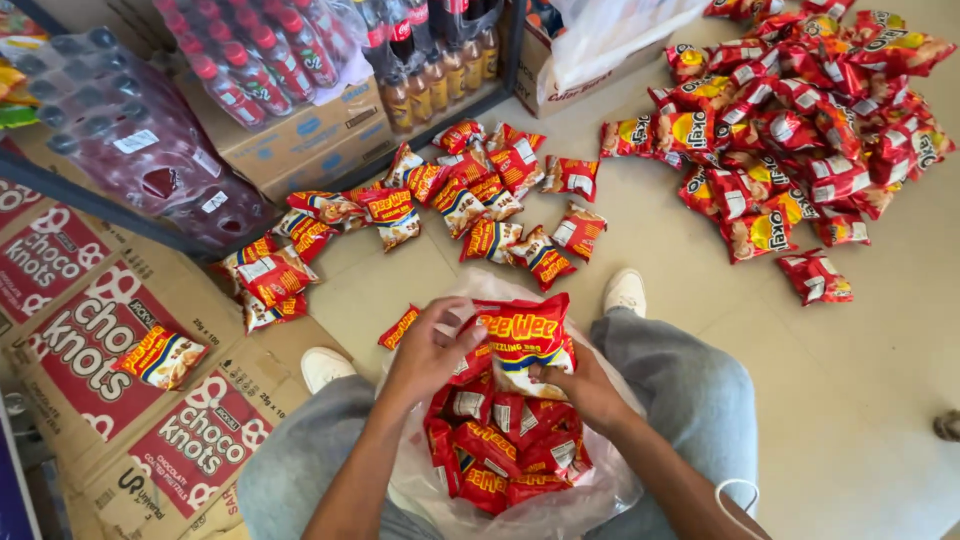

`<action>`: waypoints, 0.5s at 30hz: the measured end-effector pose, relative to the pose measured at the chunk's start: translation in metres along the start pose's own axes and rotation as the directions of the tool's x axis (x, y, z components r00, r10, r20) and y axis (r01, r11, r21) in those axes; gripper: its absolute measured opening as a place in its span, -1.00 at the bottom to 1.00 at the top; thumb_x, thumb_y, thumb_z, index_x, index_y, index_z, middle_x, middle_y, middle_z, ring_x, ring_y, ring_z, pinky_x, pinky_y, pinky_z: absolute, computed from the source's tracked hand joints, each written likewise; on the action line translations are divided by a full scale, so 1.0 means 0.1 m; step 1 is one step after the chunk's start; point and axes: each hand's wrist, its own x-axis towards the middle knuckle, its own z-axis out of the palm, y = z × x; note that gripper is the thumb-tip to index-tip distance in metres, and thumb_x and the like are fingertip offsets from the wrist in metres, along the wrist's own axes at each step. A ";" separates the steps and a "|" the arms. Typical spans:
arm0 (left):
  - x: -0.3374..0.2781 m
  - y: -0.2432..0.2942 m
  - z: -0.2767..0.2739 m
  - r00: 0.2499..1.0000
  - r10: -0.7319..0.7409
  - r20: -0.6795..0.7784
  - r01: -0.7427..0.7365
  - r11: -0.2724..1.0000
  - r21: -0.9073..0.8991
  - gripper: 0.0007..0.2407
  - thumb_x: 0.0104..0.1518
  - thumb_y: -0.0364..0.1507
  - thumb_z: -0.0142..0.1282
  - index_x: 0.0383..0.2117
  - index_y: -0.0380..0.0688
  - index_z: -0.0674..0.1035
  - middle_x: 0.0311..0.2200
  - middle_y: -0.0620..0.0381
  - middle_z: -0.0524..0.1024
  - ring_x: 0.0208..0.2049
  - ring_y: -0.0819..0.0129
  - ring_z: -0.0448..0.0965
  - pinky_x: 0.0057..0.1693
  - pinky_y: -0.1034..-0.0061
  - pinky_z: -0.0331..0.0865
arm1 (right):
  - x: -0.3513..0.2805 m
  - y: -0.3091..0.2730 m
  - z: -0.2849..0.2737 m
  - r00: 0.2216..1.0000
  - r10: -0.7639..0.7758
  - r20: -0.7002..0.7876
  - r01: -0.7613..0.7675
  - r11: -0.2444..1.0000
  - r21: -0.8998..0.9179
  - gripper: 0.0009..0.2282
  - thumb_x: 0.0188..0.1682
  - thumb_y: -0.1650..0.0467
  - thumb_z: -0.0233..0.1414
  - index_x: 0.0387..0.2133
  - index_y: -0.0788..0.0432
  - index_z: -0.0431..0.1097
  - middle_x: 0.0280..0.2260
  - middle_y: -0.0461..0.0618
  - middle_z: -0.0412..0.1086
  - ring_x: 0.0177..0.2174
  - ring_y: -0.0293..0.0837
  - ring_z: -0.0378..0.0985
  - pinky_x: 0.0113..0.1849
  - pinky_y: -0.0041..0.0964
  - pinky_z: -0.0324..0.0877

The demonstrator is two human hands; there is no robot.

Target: Packing individual snack bags from a pile on the floor into a large plastic bag for inventory organization.

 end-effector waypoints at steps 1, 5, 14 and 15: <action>0.01 0.10 -0.06 0.995 -0.024 -0.092 0.021 0.999 -0.036 -0.53 0.15 -0.23 0.23 0.18 -0.12 0.52 -0.16 -0.13 0.59 -0.31 0.33 0.55 -0.17 0.40 0.51 | 0.00 -0.07 -0.01 0.996 0.038 0.078 -0.037 0.999 -0.020 -0.48 -0.17 0.44 0.26 0.10 0.33 0.33 -0.04 0.12 0.53 -0.05 -0.10 0.57 0.02 -0.17 0.44; 0.05 0.15 -0.08 0.979 0.196 -0.050 -0.203 0.951 -0.232 -0.61 0.16 -0.34 0.27 0.08 -0.22 0.52 -0.10 0.07 0.60 -0.11 0.51 0.59 0.01 0.54 0.47 | 0.01 -0.15 -0.05 0.929 0.142 0.342 -0.107 0.987 -0.118 -0.53 -0.13 0.43 0.24 0.08 0.35 0.37 -0.04 0.12 0.55 -0.05 -0.10 0.58 0.04 -0.18 0.44; 0.22 0.09 0.03 0.933 -0.177 -0.314 -0.083 0.743 -0.664 -0.84 0.16 -0.46 0.22 -0.25 -0.34 0.64 -0.36 0.10 0.66 -0.38 0.46 0.64 -0.21 0.54 0.55 | 0.05 -0.12 -0.15 0.934 -0.083 0.347 -0.101 0.870 0.482 -0.48 -0.01 0.25 0.10 0.18 0.24 0.24 0.04 0.15 0.45 0.00 -0.02 0.55 0.02 0.00 0.42; 0.21 0.10 0.03 0.934 -0.177 -0.309 -0.079 0.743 -0.664 -0.84 0.16 -0.46 0.22 -0.25 -0.34 0.64 -0.36 0.10 0.66 -0.38 0.46 0.64 -0.21 0.54 0.55 | 0.09 -0.02 -0.19 0.936 -0.083 0.343 -0.100 0.869 0.484 -0.48 -0.01 0.25 0.10 0.18 0.24 0.24 0.04 0.15 0.45 0.00 -0.02 0.55 0.02 0.00 0.42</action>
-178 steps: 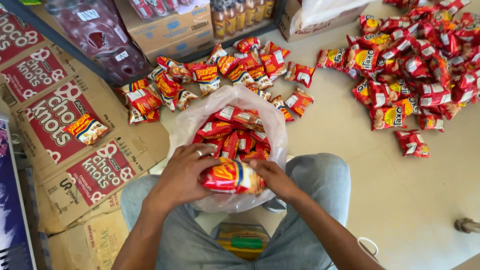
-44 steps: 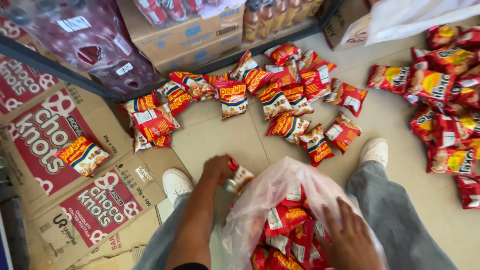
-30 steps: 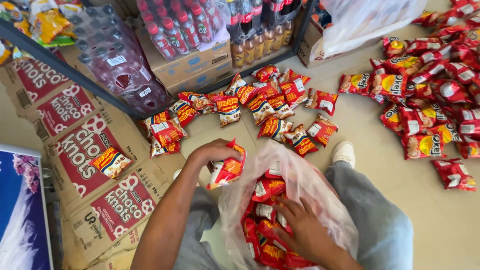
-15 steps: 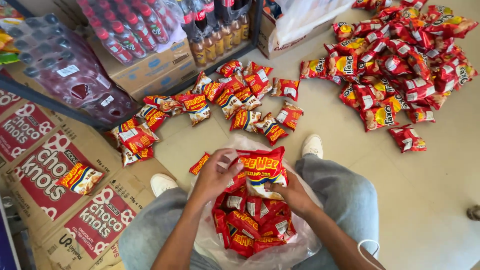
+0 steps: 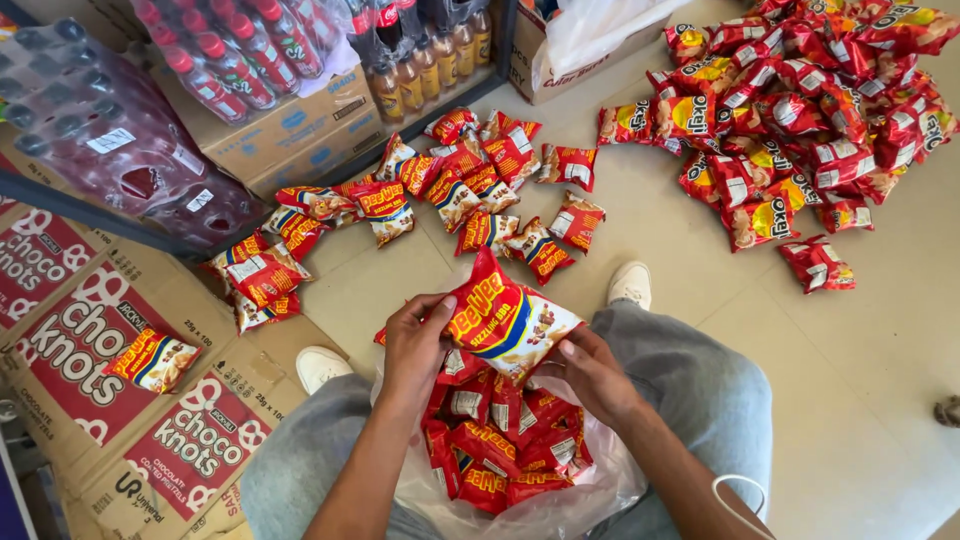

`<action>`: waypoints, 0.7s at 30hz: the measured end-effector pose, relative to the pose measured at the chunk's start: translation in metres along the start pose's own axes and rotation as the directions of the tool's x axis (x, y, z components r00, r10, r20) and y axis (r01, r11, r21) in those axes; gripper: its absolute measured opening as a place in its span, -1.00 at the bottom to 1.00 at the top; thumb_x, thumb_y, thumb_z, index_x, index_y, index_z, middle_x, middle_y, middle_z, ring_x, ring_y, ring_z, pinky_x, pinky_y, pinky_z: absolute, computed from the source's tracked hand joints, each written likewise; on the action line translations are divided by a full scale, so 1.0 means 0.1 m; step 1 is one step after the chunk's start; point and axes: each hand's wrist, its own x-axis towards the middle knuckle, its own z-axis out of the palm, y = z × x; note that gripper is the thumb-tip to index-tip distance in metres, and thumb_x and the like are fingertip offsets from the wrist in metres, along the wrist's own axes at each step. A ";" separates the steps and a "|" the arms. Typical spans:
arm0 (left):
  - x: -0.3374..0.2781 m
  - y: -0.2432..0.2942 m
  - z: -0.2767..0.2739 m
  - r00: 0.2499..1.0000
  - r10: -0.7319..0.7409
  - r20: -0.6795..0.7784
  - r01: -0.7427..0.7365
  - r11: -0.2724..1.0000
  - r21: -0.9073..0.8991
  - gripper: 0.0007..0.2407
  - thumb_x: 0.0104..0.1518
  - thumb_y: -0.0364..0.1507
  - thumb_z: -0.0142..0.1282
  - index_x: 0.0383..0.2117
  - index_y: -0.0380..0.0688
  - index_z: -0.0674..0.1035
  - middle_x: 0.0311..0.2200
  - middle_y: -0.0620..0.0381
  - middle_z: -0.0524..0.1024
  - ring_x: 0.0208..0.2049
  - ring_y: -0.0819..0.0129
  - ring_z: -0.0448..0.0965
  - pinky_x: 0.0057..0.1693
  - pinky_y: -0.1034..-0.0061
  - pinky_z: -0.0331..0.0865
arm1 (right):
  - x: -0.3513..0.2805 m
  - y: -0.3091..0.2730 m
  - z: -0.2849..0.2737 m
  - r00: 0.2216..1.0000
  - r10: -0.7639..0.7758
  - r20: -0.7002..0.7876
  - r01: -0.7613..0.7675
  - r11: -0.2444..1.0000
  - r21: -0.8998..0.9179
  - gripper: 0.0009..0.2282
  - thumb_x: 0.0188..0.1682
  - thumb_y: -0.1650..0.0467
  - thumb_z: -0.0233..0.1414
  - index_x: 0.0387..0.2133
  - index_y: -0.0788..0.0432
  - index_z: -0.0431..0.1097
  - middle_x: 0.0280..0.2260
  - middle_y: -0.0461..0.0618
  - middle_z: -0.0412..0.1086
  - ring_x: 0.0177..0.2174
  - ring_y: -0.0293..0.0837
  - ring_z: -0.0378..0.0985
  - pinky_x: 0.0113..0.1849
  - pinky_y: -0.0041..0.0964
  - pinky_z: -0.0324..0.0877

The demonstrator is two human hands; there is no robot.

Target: Packing individual snack bags from a pile on the floor into a large plastic bag for inventory organization.

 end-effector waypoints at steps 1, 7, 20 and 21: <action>0.00 0.01 0.00 0.999 -0.051 0.010 0.052 0.998 -0.042 -0.84 0.17 -0.45 0.20 -0.26 -0.33 0.63 -0.38 0.11 0.65 -0.42 0.44 0.63 -0.27 0.53 0.53 | 0.02 0.07 -0.09 0.993 -0.027 -0.118 0.020 0.998 -0.062 -0.56 0.04 0.29 0.08 0.13 0.28 0.26 0.01 0.14 0.46 -0.02 -0.02 0.56 0.01 0.04 0.43; -0.08 0.10 0.07 1.000 0.000 0.015 -0.007 0.853 0.522 -0.82 0.16 -0.40 0.24 -0.30 -0.32 0.67 -0.46 0.06 0.65 -0.48 0.44 0.61 -0.32 0.51 0.49 | 0.07 0.07 -0.04 0.930 -0.148 -0.336 0.102 0.983 -0.151 -0.70 0.14 0.36 -0.02 0.06 0.30 0.37 -0.02 0.01 0.50 -0.04 -0.16 0.54 0.05 -0.08 0.39; 0.05 -0.25 -0.04 0.997 0.071 0.025 -0.075 0.918 0.389 -0.84 0.27 -0.42 0.17 -0.37 -0.30 0.62 -0.53 0.22 0.52 -0.49 0.62 0.41 -0.33 0.60 0.32 | 0.07 0.09 -0.11 0.907 -0.161 -0.389 0.127 0.986 -0.111 -0.62 0.21 0.22 -0.16 -0.10 0.34 0.43 -0.11 0.09 0.53 -0.13 -0.17 0.58 0.00 -0.21 0.44; 0.05 -0.27 -0.07 0.997 0.069 0.023 -0.073 0.918 0.389 -0.84 0.27 -0.42 0.17 -0.37 -0.30 0.62 -0.53 0.22 0.52 -0.49 0.62 0.41 -0.33 0.60 0.32 | 0.07 0.08 -0.11 0.907 -0.158 -0.390 0.125 0.986 -0.110 -0.62 0.21 0.22 -0.16 -0.10 0.34 0.43 -0.11 0.09 0.53 -0.13 -0.17 0.58 0.00 -0.21 0.44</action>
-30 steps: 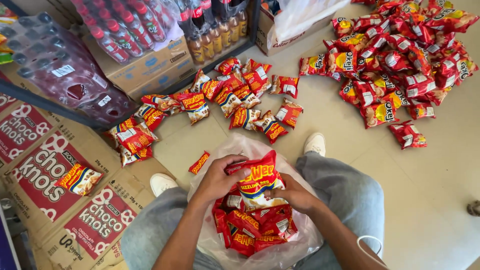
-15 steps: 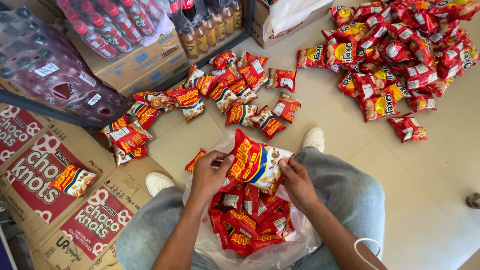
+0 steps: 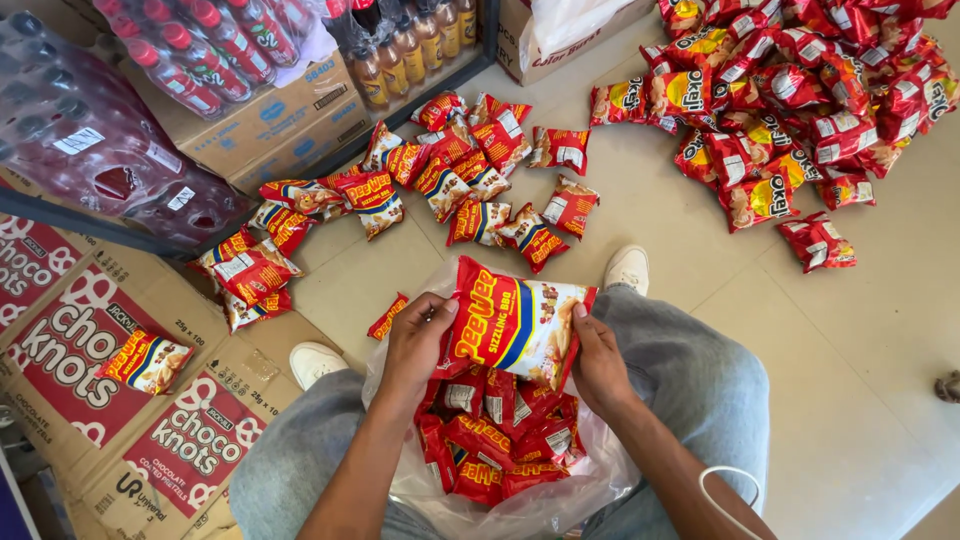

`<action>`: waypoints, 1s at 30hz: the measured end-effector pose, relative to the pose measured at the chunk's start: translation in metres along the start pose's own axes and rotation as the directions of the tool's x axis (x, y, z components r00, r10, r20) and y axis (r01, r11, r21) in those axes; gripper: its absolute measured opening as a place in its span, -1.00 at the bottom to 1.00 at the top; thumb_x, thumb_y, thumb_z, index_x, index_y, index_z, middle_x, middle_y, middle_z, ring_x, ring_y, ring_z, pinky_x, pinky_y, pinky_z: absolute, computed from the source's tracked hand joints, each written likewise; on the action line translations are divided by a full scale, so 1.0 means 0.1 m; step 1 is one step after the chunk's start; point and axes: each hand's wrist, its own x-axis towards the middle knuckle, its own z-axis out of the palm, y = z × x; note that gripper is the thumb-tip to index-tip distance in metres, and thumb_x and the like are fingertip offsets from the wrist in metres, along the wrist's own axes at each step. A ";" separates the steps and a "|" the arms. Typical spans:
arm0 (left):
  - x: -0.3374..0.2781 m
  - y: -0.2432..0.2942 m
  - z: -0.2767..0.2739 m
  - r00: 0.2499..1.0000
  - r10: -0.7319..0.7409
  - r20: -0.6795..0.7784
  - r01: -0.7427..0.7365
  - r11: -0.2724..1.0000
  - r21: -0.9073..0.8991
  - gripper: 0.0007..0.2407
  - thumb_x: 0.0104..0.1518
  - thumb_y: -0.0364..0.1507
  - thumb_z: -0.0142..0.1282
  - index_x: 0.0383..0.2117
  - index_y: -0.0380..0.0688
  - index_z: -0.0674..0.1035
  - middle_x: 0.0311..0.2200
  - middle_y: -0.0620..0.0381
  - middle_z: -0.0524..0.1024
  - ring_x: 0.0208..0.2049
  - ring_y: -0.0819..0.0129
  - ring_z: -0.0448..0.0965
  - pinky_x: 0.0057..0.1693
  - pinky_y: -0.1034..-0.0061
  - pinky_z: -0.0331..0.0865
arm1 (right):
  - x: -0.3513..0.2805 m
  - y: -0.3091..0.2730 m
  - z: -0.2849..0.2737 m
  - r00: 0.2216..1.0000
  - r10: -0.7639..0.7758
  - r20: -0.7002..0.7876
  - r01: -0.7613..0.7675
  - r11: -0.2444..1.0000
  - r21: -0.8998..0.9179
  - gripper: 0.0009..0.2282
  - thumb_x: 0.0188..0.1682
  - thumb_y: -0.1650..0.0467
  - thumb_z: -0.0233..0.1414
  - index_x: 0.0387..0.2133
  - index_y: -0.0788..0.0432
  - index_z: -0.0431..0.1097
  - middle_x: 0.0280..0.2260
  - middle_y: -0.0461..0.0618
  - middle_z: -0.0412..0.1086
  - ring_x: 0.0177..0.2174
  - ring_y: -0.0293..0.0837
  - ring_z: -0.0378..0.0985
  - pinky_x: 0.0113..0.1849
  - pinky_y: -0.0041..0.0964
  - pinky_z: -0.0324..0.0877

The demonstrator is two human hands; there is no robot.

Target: Packing individual snack bags from a pile on the floor into a large plastic bag for inventory organization.

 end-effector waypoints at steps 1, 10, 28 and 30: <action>0.01 -0.03 -0.01 0.996 -0.019 0.085 0.030 0.991 -0.133 -0.83 0.30 -0.43 0.16 -0.39 -0.32 0.59 -0.50 0.24 0.53 -0.45 0.64 0.42 -0.27 0.64 0.33 | 0.00 -0.01 0.00 1.000 0.014 -0.023 -0.013 1.000 0.027 -0.63 0.20 0.23 -0.16 -0.12 0.34 0.43 -0.13 0.09 0.54 -0.16 -0.16 0.59 -0.03 -0.20 0.45; -0.03 0.17 -0.02 0.995 0.104 0.006 -0.105 0.990 0.092 -0.90 0.23 -0.46 0.16 -0.30 -0.26 0.59 -0.49 0.30 0.51 -0.46 0.63 0.44 -0.27 0.63 0.37 | 0.06 0.13 -0.20 0.999 0.022 0.036 -0.020 0.998 -0.057 -0.65 0.24 0.27 -0.14 -0.15 0.37 0.45 -0.15 0.12 0.54 -0.19 -0.20 0.59 -0.05 -0.26 0.45; -0.09 0.41 0.03 0.937 -0.284 0.201 0.329 0.911 -0.248 -0.62 0.04 -0.36 0.33 -0.07 -0.38 0.58 -0.20 -0.08 0.69 -0.22 0.22 0.73 -0.09 0.34 0.63 | -0.02 -0.07 0.05 0.998 0.045 0.035 -0.031 0.939 -0.342 -0.77 0.10 0.34 -0.02 -0.14 0.28 0.43 -0.31 0.01 0.52 -0.35 -0.26 0.60 -0.30 -0.31 0.49; -0.05 0.40 0.00 0.950 -0.283 0.134 0.313 0.889 -0.335 -0.62 0.05 -0.37 0.33 -0.06 -0.38 0.57 -0.18 -0.08 0.68 -0.20 0.21 0.72 -0.07 0.33 0.62 | -0.02 -0.02 0.01 0.997 0.039 0.071 -0.002 0.883 -0.469 -0.80 0.07 0.36 0.01 -0.17 0.27 0.43 -0.38 0.00 0.50 -0.41 -0.26 0.59 -0.39 -0.31 0.45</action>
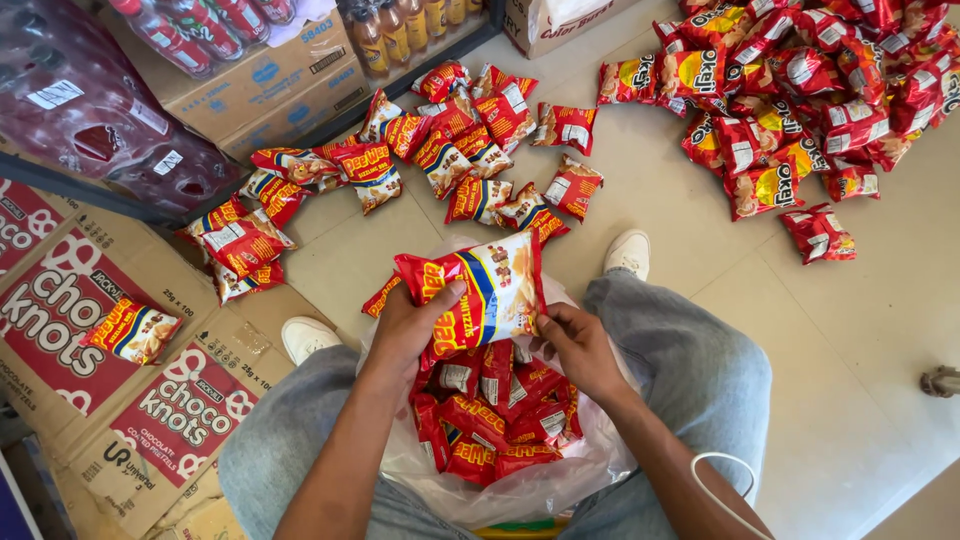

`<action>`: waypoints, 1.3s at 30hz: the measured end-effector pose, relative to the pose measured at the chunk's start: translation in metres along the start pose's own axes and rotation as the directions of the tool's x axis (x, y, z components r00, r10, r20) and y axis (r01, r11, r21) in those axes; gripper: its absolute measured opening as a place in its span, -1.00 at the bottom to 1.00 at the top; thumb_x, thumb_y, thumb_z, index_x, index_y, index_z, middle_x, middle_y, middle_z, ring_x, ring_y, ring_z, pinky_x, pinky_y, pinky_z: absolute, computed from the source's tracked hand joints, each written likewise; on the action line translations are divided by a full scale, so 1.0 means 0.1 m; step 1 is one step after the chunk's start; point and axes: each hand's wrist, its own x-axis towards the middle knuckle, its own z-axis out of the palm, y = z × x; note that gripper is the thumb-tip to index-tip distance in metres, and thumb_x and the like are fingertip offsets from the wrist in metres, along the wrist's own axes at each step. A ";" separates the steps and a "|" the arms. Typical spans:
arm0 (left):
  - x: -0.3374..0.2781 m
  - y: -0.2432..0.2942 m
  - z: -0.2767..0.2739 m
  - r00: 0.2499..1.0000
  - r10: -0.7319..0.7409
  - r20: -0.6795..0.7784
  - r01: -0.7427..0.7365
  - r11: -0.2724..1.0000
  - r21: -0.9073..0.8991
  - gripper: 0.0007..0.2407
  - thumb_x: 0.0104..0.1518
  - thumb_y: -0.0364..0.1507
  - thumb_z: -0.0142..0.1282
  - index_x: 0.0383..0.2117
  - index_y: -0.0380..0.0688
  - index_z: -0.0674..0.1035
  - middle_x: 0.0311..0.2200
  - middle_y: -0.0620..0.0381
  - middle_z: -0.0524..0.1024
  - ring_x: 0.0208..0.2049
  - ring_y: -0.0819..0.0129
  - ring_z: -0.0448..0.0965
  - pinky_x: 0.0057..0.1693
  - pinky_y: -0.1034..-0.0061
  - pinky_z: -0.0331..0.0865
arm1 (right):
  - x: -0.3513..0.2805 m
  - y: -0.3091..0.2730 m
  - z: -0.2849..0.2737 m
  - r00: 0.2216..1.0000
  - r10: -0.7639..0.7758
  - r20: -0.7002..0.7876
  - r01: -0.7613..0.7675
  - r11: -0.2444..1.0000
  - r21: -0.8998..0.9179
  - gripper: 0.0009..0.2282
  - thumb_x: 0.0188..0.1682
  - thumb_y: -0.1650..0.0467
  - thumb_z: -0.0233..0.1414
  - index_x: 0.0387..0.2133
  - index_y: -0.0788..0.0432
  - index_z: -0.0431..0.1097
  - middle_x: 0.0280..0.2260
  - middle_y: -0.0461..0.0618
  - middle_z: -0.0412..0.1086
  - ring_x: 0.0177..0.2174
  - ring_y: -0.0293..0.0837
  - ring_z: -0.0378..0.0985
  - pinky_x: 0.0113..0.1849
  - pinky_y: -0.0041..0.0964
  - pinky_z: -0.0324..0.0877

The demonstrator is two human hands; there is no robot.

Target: Packing individual snack bags from a pile on the floor into a large plastic bag for inventory organization.

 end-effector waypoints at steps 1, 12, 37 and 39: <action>0.02 0.00 0.00 1.000 0.011 -0.002 -0.011 1.000 0.016 -0.61 0.03 -0.38 0.33 -0.04 -0.34 0.55 -0.16 -0.05 0.68 -0.18 0.23 0.72 -0.06 0.33 0.62 | 0.01 0.03 -0.01 0.999 -0.034 0.005 0.035 0.995 -0.096 -0.79 0.11 0.36 0.00 -0.23 0.30 0.46 -0.44 0.00 0.51 -0.45 -0.28 0.53 -0.40 -0.34 0.41; -0.31 0.24 0.05 0.840 0.526 0.135 -0.510 0.679 0.528 0.00 -0.13 0.02 0.41 0.38 -0.23 0.04 0.33 -0.22 0.16 0.12 0.07 0.45 0.08 0.20 0.45 | -0.03 -0.22 -0.18 0.987 -0.019 -0.161 0.058 0.970 0.237 -0.83 0.15 0.41 -0.10 -0.28 0.29 0.40 -0.51 -0.02 0.42 -0.56 -0.24 0.42 -0.47 -0.32 0.33; -0.48 0.36 -0.01 0.813 0.469 0.345 -0.577 0.572 0.582 -0.69 0.01 -0.51 0.30 -0.08 -0.23 0.59 -0.18 0.03 0.64 -0.16 0.24 0.68 0.01 0.43 0.53 | -0.28 -0.68 -0.25 0.996 -0.072 -0.050 0.065 0.989 -0.133 -0.61 0.12 0.18 -0.17 -0.12 0.26 0.42 -0.19 0.10 0.49 -0.16 -0.03 0.51 -0.05 -0.11 0.39; -0.43 0.38 -0.08 0.873 0.391 0.291 -0.487 0.692 0.533 -0.75 0.04 -0.50 0.30 -0.13 -0.23 0.62 -0.26 0.08 0.68 -0.22 0.33 0.70 -0.02 0.46 0.54 | -0.26 -0.72 -0.18 0.988 -0.153 0.001 0.136 0.875 -0.465 -0.65 0.08 0.25 -0.04 -0.02 0.27 0.42 -0.07 0.13 0.50 -0.05 0.03 0.48 0.02 -0.09 0.35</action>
